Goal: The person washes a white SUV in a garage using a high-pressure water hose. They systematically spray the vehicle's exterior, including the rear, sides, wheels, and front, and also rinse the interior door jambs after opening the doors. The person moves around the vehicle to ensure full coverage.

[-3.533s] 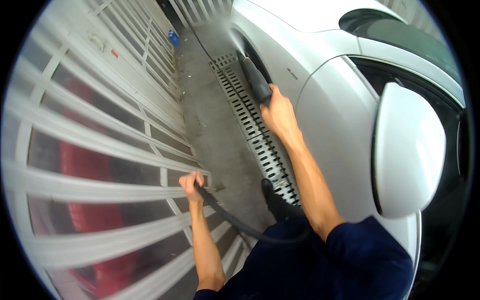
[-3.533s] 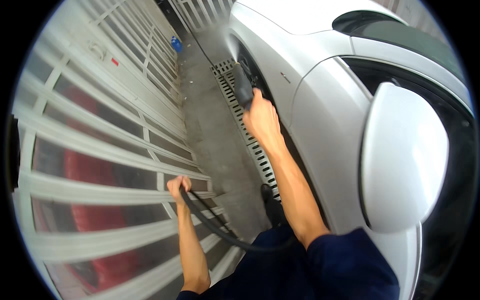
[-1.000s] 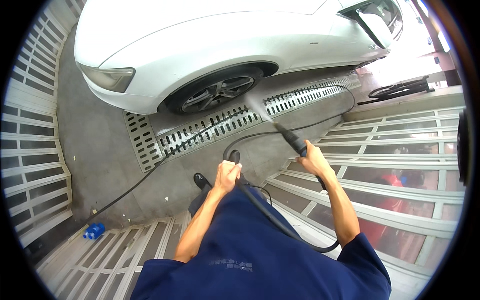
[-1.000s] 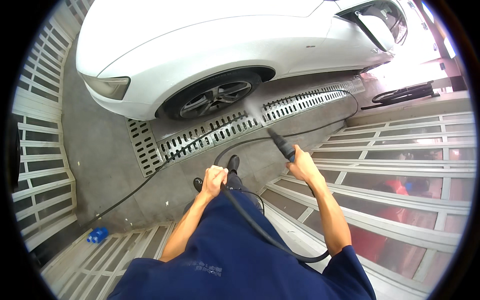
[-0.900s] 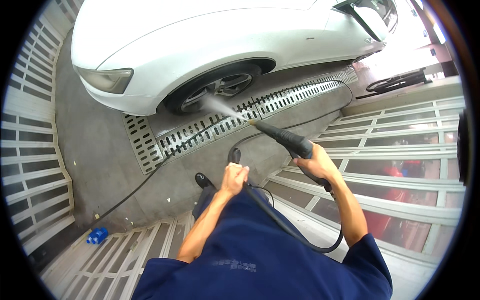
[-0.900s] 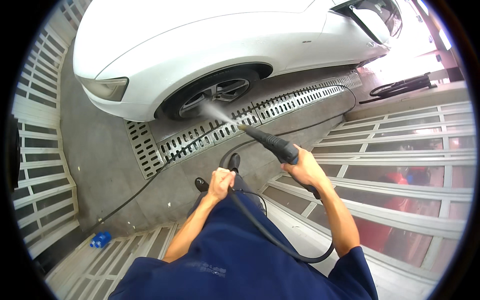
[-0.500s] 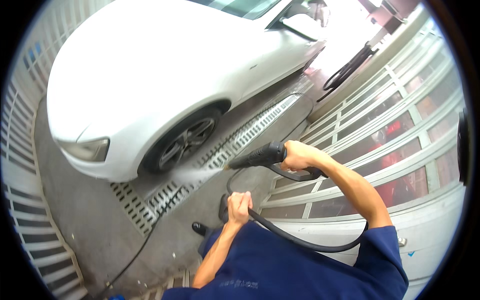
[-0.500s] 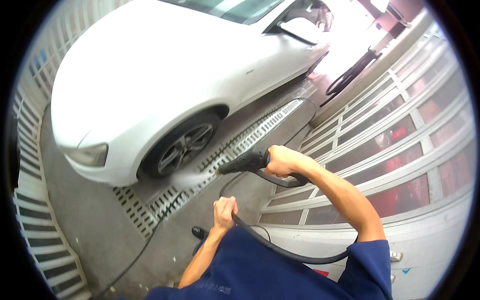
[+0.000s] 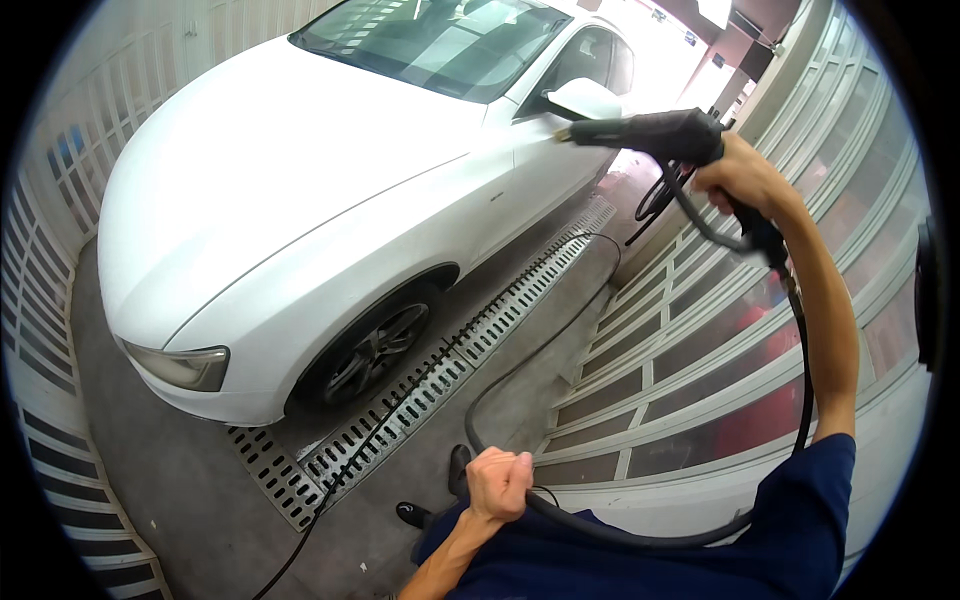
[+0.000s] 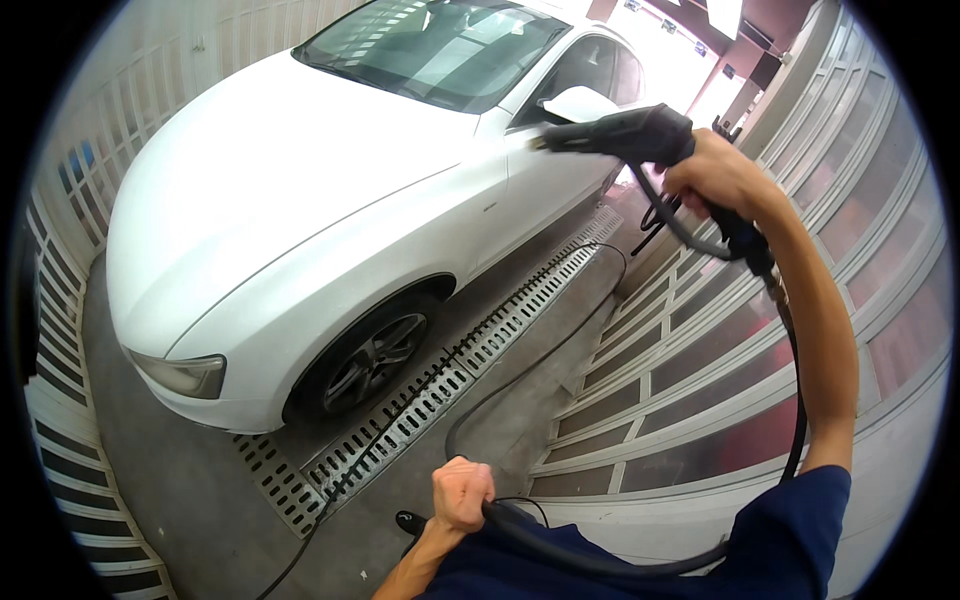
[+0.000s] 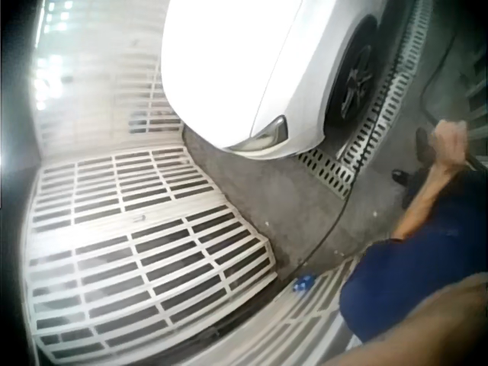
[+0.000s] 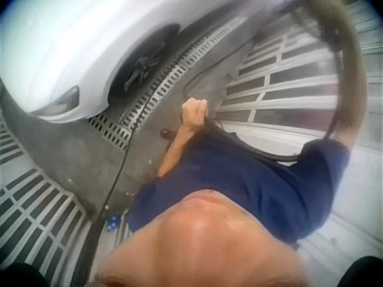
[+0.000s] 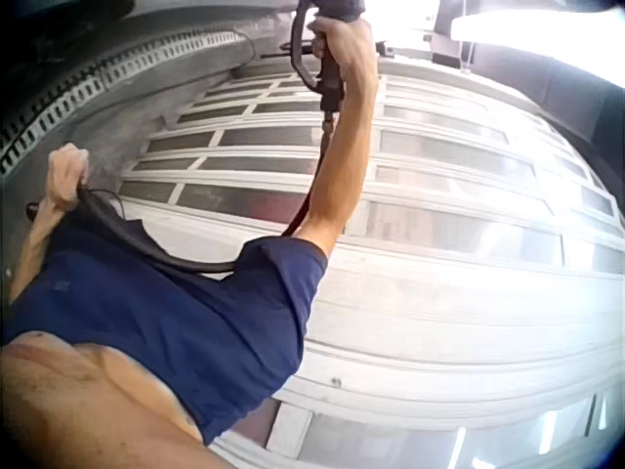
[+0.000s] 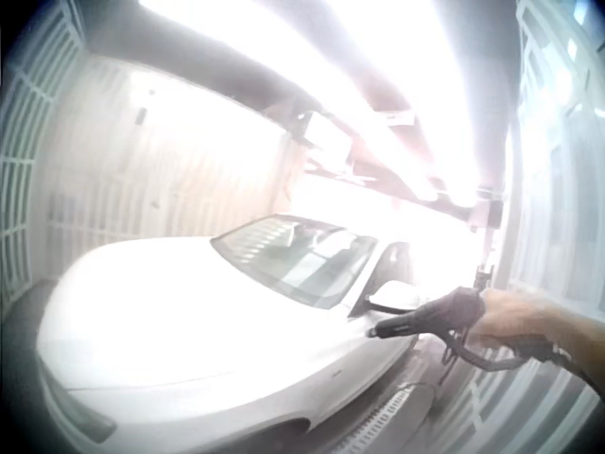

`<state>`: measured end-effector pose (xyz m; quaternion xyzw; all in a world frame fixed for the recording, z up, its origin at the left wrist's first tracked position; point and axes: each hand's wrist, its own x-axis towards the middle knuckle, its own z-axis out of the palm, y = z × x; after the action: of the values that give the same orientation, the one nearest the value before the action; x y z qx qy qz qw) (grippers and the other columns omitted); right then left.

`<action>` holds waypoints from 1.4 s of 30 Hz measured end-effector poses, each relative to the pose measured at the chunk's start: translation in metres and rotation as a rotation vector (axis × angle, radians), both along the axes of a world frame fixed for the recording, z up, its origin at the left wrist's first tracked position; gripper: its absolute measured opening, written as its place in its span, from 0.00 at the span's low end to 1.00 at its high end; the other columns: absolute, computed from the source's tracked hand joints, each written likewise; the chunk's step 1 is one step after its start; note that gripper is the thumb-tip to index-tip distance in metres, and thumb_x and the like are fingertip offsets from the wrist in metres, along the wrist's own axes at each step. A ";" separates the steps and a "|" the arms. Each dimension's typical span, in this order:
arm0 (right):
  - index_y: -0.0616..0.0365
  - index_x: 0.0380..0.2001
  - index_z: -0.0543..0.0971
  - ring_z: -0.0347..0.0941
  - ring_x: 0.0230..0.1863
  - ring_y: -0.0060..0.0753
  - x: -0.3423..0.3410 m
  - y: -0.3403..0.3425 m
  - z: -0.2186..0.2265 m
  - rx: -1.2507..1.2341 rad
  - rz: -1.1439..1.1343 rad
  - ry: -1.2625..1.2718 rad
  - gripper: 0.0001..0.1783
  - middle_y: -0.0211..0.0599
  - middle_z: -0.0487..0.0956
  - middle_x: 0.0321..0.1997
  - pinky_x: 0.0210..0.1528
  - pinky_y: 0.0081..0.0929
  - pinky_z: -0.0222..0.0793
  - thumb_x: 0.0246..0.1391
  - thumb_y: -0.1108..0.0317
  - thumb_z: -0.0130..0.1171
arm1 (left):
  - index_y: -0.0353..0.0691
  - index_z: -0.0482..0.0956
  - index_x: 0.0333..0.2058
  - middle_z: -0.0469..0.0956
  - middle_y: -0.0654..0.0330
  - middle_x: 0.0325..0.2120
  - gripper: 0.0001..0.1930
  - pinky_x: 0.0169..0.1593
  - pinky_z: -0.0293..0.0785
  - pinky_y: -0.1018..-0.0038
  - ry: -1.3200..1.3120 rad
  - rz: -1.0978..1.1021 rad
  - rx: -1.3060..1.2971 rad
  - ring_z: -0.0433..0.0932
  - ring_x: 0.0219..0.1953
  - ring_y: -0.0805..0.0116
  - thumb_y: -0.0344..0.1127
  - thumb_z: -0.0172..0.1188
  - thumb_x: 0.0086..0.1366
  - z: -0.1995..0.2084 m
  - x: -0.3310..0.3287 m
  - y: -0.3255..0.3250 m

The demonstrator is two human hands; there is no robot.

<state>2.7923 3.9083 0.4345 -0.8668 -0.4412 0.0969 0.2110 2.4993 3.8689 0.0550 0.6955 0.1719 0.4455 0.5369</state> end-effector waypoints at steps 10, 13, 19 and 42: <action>0.66 0.27 0.75 0.68 0.11 0.18 0.007 -0.008 0.040 0.123 -0.055 -0.172 0.07 0.27 0.71 0.13 0.13 0.18 0.64 0.42 0.75 0.60 | 0.42 0.70 0.10 0.70 0.63 0.09 0.21 0.26 0.63 0.69 -0.044 -0.041 0.060 0.67 0.13 0.64 0.28 0.50 0.64 0.034 0.025 0.027; 0.66 0.28 0.73 0.66 0.10 0.20 0.076 -0.007 0.059 0.125 -0.107 -0.453 0.08 0.28 0.70 0.13 0.12 0.20 0.61 0.43 0.76 0.59 | 0.41 0.70 0.09 0.68 0.61 0.08 0.21 0.23 0.61 0.68 -0.078 -0.021 -0.022 0.66 0.11 0.60 0.28 0.54 0.63 0.032 0.054 0.036; 0.66 0.29 0.75 0.68 0.10 0.21 0.061 0.084 0.030 0.072 0.168 -0.054 0.11 0.29 0.71 0.13 0.13 0.18 0.63 0.38 0.76 0.62 | 0.41 0.70 0.11 0.70 0.63 0.09 0.20 0.24 0.64 0.69 -0.023 -0.038 0.069 0.68 0.13 0.64 0.26 0.50 0.63 0.043 0.129 0.086; 0.63 0.17 0.74 0.66 0.08 0.26 0.333 0.362 0.151 0.382 0.407 -0.277 0.07 0.32 0.70 0.12 0.12 0.23 0.63 0.39 0.72 0.60 | 0.43 0.68 0.19 0.67 0.58 0.14 0.08 0.20 0.60 0.62 -0.103 0.403 0.353 0.67 0.16 0.56 0.33 0.58 0.52 0.062 0.349 0.221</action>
<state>3.1251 4.2699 0.5855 -0.7104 -0.6404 -0.0663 0.2842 2.8488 4.0898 0.1169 0.7066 0.1990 0.6012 0.3157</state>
